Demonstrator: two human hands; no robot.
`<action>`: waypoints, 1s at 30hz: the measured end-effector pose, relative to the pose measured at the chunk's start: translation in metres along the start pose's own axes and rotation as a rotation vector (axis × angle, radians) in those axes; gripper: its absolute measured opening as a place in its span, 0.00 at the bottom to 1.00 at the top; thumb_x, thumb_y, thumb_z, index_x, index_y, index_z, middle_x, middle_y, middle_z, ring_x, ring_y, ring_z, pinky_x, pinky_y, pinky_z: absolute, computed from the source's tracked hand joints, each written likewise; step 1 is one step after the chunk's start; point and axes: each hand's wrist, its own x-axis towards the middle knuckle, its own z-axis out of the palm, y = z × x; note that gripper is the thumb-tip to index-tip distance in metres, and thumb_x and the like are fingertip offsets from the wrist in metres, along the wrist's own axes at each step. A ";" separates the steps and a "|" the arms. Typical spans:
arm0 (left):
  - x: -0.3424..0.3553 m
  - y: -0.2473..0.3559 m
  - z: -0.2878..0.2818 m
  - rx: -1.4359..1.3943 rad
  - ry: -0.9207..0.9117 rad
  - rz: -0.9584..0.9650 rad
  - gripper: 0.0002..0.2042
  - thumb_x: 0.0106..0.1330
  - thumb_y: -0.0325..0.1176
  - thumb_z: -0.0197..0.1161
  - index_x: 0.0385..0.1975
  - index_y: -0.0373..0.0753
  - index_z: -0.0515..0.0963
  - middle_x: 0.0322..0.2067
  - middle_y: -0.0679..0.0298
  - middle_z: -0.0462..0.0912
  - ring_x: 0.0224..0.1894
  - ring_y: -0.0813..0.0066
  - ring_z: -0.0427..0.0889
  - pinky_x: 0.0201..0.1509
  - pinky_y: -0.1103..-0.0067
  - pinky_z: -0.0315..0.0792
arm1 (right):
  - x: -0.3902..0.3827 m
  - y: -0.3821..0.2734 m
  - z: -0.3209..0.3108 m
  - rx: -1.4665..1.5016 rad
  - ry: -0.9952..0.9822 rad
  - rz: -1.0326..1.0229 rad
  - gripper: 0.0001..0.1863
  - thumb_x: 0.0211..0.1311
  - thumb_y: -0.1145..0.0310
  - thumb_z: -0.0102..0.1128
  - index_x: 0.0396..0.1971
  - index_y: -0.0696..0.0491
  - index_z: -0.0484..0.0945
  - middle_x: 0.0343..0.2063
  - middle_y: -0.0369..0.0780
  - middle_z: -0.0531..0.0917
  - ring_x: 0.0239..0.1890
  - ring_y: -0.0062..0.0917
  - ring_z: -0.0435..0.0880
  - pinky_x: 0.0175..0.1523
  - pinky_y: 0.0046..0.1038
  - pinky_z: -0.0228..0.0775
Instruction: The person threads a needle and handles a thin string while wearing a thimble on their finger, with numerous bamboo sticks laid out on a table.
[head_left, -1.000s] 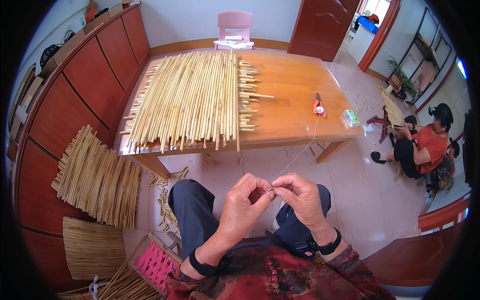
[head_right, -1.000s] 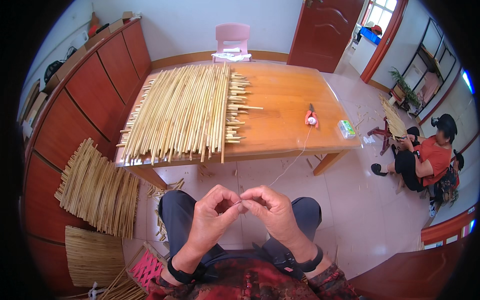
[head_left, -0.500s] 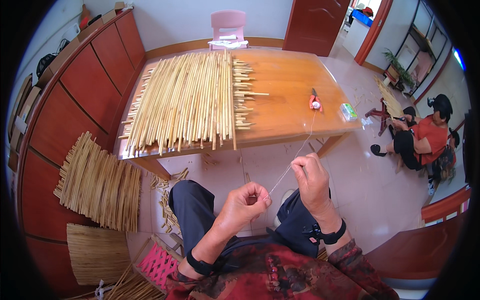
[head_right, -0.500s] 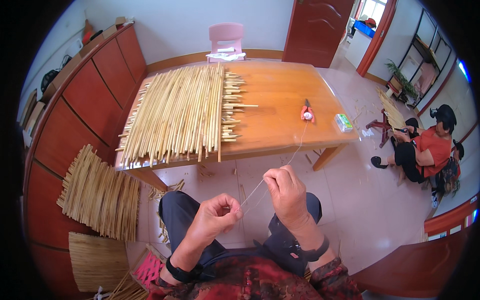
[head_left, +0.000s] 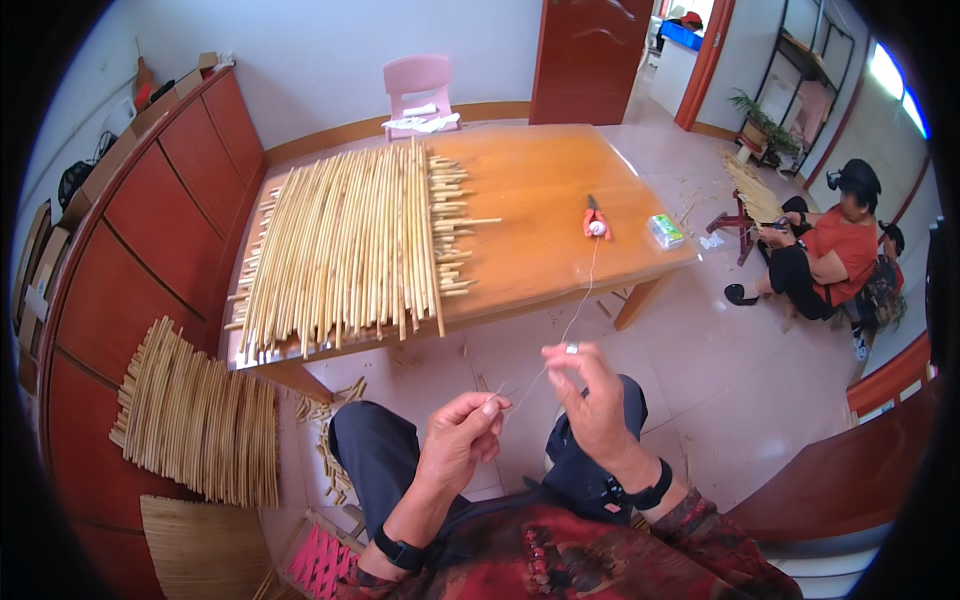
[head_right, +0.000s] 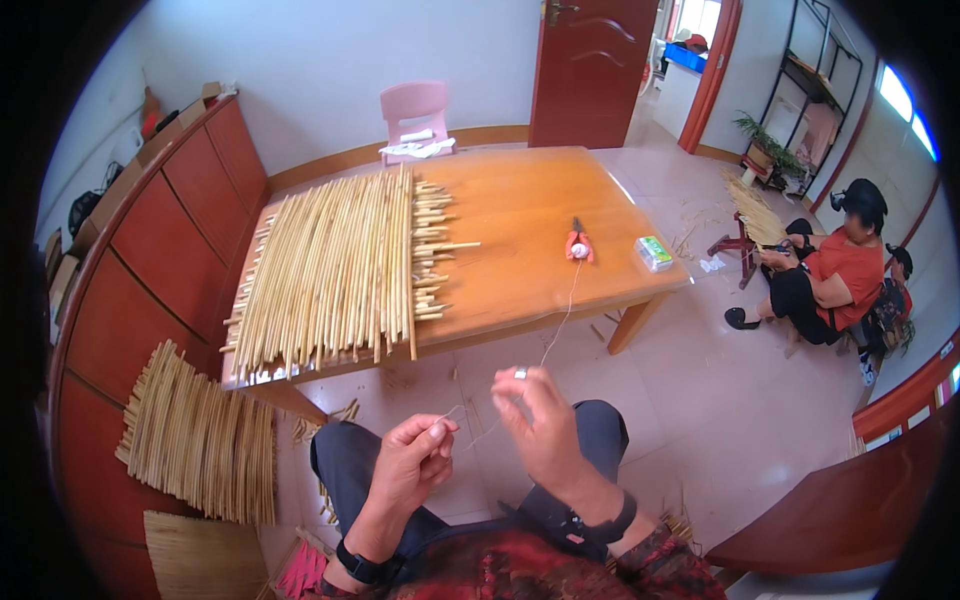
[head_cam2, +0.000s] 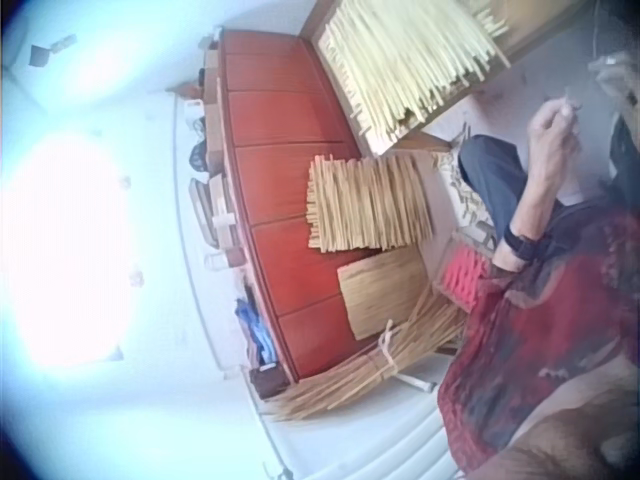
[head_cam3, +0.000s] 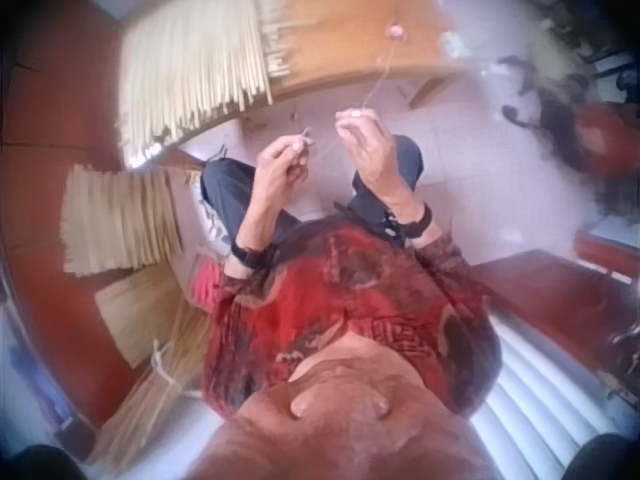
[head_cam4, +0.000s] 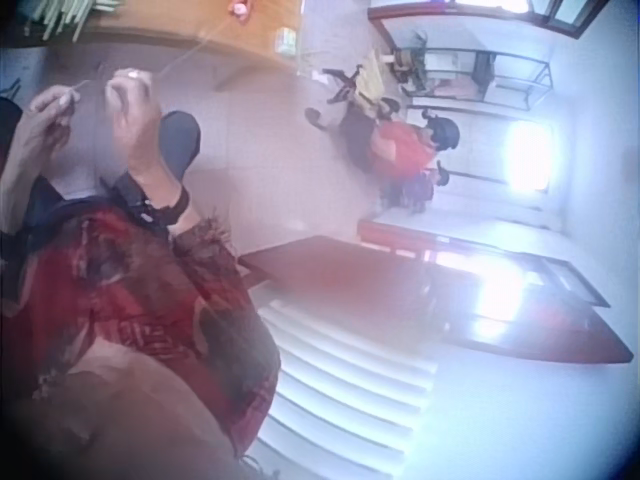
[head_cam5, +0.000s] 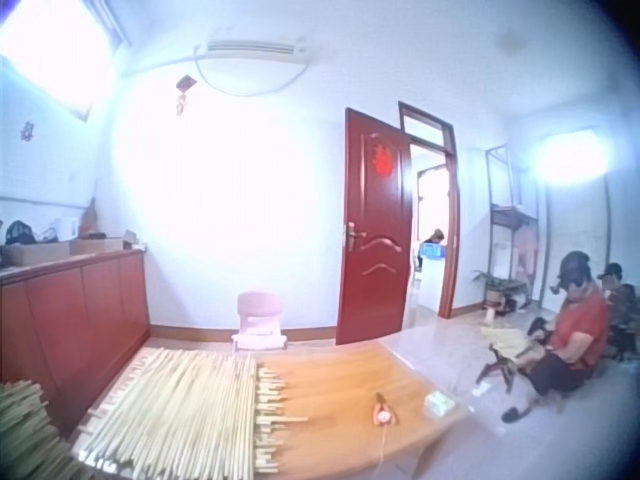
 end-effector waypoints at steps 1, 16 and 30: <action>0.001 -0.003 0.000 0.025 -0.021 0.012 0.08 0.62 0.32 0.53 0.32 0.33 0.75 0.18 0.68 0.70 0.11 0.87 0.56 0.16 0.86 0.57 | -0.008 0.000 -0.002 -0.041 -0.129 -0.075 0.09 0.50 0.75 0.57 0.34 0.56 0.73 0.34 0.44 0.75 0.39 0.37 0.74 0.44 0.29 0.66; 0.003 0.001 0.010 0.027 -0.274 -0.057 0.10 0.64 0.34 0.49 0.35 0.33 0.74 0.14 0.66 0.67 0.11 0.83 0.58 0.16 0.84 0.59 | -0.009 -0.004 -0.011 0.088 -0.425 0.000 0.11 0.49 0.73 0.57 0.35 0.56 0.73 0.29 0.42 0.75 0.36 0.37 0.73 0.41 0.31 0.66; 0.004 0.021 0.016 0.230 -0.204 0.068 0.11 0.66 0.33 0.47 0.38 0.34 0.74 0.24 0.61 0.76 0.20 0.78 0.73 0.21 0.85 0.66 | -0.001 -0.015 -0.007 0.246 -0.428 0.263 0.10 0.53 0.75 0.54 0.37 0.58 0.71 0.26 0.43 0.78 0.31 0.28 0.79 0.36 0.24 0.69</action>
